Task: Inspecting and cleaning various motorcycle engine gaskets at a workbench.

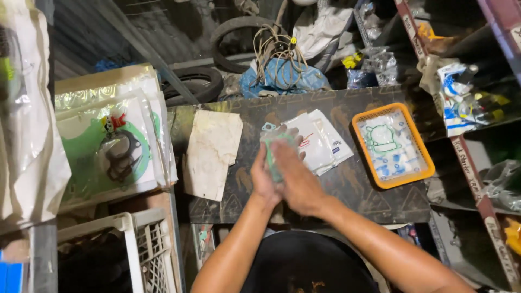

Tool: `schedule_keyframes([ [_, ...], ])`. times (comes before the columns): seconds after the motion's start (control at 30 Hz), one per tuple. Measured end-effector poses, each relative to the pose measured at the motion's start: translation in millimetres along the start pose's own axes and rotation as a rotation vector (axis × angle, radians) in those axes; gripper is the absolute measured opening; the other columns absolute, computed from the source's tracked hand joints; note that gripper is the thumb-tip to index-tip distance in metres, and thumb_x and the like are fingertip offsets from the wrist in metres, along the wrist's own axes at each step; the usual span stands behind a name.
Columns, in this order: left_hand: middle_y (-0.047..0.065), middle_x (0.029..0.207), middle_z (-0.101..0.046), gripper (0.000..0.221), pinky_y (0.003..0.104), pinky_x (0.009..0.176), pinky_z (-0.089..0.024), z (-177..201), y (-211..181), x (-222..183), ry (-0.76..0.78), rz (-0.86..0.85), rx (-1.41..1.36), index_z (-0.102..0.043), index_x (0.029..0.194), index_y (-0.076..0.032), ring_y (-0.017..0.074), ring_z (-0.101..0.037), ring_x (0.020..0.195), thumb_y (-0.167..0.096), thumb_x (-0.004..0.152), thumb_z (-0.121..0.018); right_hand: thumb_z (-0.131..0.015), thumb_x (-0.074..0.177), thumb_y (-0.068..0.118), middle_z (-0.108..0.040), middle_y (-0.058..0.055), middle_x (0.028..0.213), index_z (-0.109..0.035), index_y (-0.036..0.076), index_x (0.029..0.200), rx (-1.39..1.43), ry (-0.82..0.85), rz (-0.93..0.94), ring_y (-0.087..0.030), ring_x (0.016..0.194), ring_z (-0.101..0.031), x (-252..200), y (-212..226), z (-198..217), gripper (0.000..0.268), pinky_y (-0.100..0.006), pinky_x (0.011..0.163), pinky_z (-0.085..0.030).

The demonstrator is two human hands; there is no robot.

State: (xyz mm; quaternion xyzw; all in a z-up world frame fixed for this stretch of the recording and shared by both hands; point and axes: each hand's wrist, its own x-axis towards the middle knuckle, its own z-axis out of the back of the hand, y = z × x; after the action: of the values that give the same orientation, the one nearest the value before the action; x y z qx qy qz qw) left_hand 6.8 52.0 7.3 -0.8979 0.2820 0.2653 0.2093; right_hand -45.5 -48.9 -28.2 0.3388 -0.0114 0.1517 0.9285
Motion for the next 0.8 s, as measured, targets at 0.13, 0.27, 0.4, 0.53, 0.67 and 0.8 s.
schedule_keyframes([
  [0.13, 0.02, 0.125, -0.07, 0.061, 0.052, 0.106, -0.052, 52.0, 4.1, 39.0, 0.111, -0.006, -0.059, -0.067, 0.13, -0.005, 0.0336, -0.068, 0.115, -0.052, 0.092, -0.059, -0.067, 0.084, 0.009, -0.013, -0.045, 0.16, -0.014, -0.02, 0.154, -0.126, -0.184, -0.002, -0.06, 0.15, -0.009, 6.4, -10.7, -26.2, 0.092, -0.06, 0.126, -0.009],
  [0.27, 0.02, 0.142, -0.054, 0.062, 0.054, 0.104, -0.05, 23.3, -17.3, 20.2, 0.35, -0.019, -0.036, -0.049, 0.145, -0.007, 0.0358, -0.055, 0.127, -0.036, 0.092, -0.06, -0.047, 0.092, 0.029, -0.014, -0.039, 0.162, -0.016, -0.015, 0.156, 0.018, -0.105, 0.119, -0.055, 0.151, -0.01, 3.2, 9.1, -17.0, 0.084, -0.056, 0.126, -0.009],
  [0.4, 0.019, 0.11, -0.074, 0.046, 0.049, 0.093, -0.058, 17.0, -7.9, 28.0, 0.031, -0.104, 0.169, -0.067, 0.125, -0.01, 0.032, -0.073, 0.1, -0.017, 0.08, -0.076, -0.056, 0.082, -0.005, -0.003, -0.044, 0.162, -0.006, -0.016, 0.157, 0.097, -0.109, -0.012, -0.058, 0.15, -0.005, 8.3, 4.8, 2.2, 0.09, -0.059, 0.125, -0.006],
  [0.53, 0.022, 0.112, -0.073, 0.044, 0.047, 0.103, -0.051, -17.6, -18.6, 11.4, -0.08, -0.114, 0.075, -0.069, 0.122, -0.001, 0.0363, -0.069, 0.109, -0.021, 0.084, -0.072, -0.028, 0.096, 0.067, -0.019, -0.03, 0.166, -0.02, -0.006, 0.159, 0.019, -0.14, 0.218, -0.049, 0.154, -0.015, -10.6, -4.7, -24.0, 0.097, -0.057, 0.126, -0.013],
  [0.67, 0.022, 0.125, -0.069, 0.052, 0.05, 0.098, -0.056, 14.6, 3.1, 21.4, 0.008, -0.011, -0.067, -0.065, 0.129, 0.002, 0.0336, -0.07, 0.109, -0.034, 0.09, -0.067, -0.046, 0.091, 0.04, -0.021, -0.031, 0.164, -0.013, -0.001, 0.161, 0.342, -0.236, -0.302, -0.046, 0.151, -0.02, -11.8, -9.1, -8.1, 0.088, -0.051, 0.126, -0.018],
  [0.8, 0.019, 0.104, -0.076, 0.04, 0.046, 0.084, -0.061, 14.6, 16.2, 20.0, -0.102, -0.113, 0.221, -0.066, 0.118, 0.0, 0.0297, -0.075, 0.093, -0.018, 0.084, -0.079, -0.042, 0.11, 0.039, -0.072, -0.006, 0.114, -0.069, 0.005, 0.126, 0.739, -0.53, -0.564, -0.016, 0.107, -0.059, -30.1, -36.7, -28.9, 0.047, -0.041, 0.104, -0.045],
])
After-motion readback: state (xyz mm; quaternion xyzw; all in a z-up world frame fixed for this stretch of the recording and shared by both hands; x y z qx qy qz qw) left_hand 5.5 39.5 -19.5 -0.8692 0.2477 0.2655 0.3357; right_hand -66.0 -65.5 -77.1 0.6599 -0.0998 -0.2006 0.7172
